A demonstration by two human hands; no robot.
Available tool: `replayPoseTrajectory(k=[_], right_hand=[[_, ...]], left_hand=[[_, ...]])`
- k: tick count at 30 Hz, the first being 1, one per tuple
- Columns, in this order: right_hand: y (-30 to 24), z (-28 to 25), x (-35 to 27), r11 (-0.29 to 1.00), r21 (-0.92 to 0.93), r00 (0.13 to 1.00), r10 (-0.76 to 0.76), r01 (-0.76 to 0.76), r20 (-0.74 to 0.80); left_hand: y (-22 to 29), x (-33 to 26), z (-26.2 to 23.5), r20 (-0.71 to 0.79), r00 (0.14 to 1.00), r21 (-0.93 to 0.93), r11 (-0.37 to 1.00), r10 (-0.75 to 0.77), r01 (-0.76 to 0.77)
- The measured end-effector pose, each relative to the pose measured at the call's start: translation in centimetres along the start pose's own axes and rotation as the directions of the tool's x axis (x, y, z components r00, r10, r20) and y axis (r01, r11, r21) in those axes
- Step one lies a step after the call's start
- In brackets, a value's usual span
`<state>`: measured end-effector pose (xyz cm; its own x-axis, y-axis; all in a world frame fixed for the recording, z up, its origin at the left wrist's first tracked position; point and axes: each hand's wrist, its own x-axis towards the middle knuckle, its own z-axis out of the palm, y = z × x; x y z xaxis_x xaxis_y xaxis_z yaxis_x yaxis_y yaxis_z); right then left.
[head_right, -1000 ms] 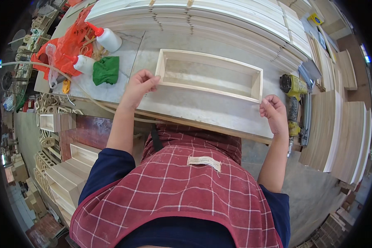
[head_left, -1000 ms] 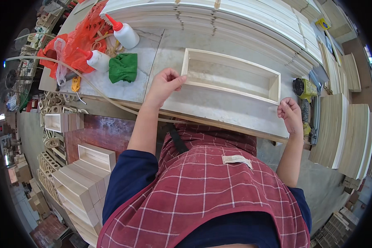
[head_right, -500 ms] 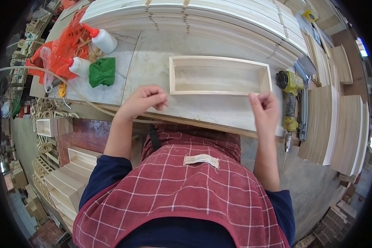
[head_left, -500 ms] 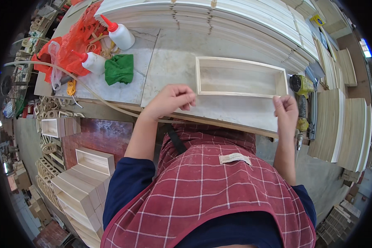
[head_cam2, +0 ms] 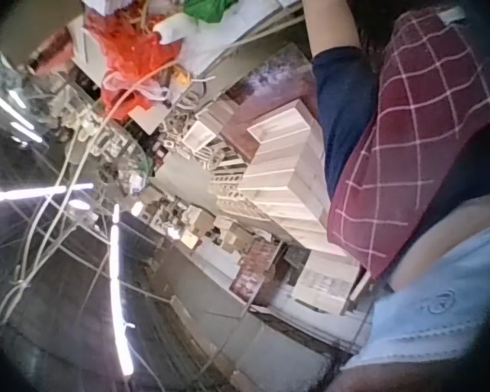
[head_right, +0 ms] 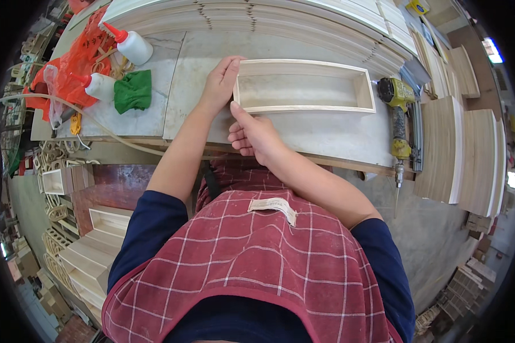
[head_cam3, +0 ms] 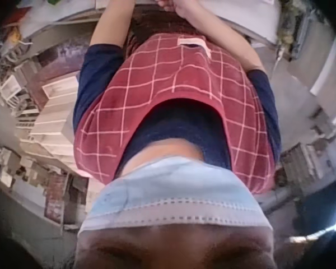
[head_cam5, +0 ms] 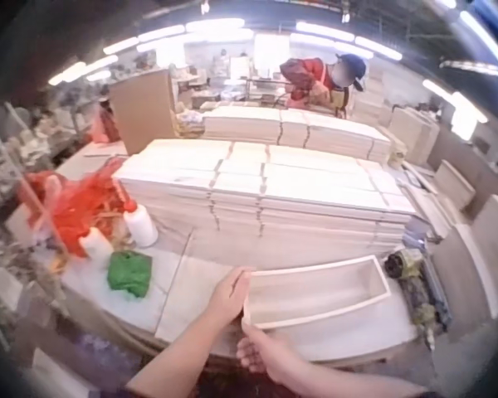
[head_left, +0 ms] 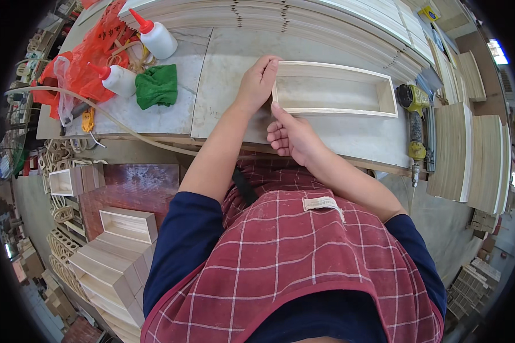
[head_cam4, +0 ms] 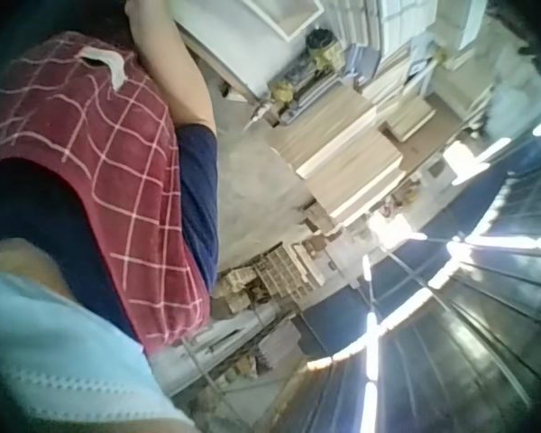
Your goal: Assembling wooden box components using glue and a pneumatic nail gun.
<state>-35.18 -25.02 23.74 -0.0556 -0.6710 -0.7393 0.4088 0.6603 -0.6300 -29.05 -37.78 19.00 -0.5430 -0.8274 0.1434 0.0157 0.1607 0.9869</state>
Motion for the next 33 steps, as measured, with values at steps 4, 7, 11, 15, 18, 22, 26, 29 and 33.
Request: replayPoseTrajectory(k=[4,7,11,15,18,22,26,29,33], right_hand=[[1.0,0.1,0.8,0.992,0.067,0.988,-0.100,0.109,-0.121],[1.2,1.2,0.9,0.988,0.097,0.991,-0.113,0.120,-0.076],[1.6,0.5,1.0,0.974,0.164,0.988,-0.152,0.156,-0.041],[1.8,0.1,1.1,0.952,0.239,0.979,-0.203,0.191,0.024],[1.8,0.1,1.1,0.952,0.257,0.980,-0.189,0.165,0.070],[1.9,-0.9,0.7,0.944,0.281,0.964,-0.221,0.174,0.147],[1.5,-1.1,0.3,0.969,0.155,0.967,-0.215,0.193,0.137],[0.6,-0.5,0.1,0.973,0.178,0.983,-0.164,0.147,0.082],[0.5,0.1,0.8,0.978,0.175,0.993,-0.111,0.117,-0.040]], left_hand=[[-0.2,0.4,0.8,-0.053,0.997,0.058,0.997,0.057,-0.054],[0.0,-0.4,-0.4,-0.104,0.995,0.080,0.997,0.002,0.007],[-0.4,-0.1,0.0,-0.039,0.999,-0.009,1.000,0.029,-0.029],[-0.1,0.1,0.3,-0.034,0.999,0.011,1.000,0.010,-0.010],[-0.5,-0.1,-0.1,-0.066,0.997,0.007,0.999,0.033,-0.033],[-0.3,0.2,0.0,-0.101,0.991,0.102,0.992,0.087,-0.076],[0.1,0.0,-0.1,-0.070,0.997,0.045,0.998,0.036,-0.033],[0.0,0.0,-0.2,-0.066,0.998,0.045,0.999,0.020,-0.017],[0.2,0.2,0.3,-0.060,0.997,0.042,0.998,0.043,-0.041]])
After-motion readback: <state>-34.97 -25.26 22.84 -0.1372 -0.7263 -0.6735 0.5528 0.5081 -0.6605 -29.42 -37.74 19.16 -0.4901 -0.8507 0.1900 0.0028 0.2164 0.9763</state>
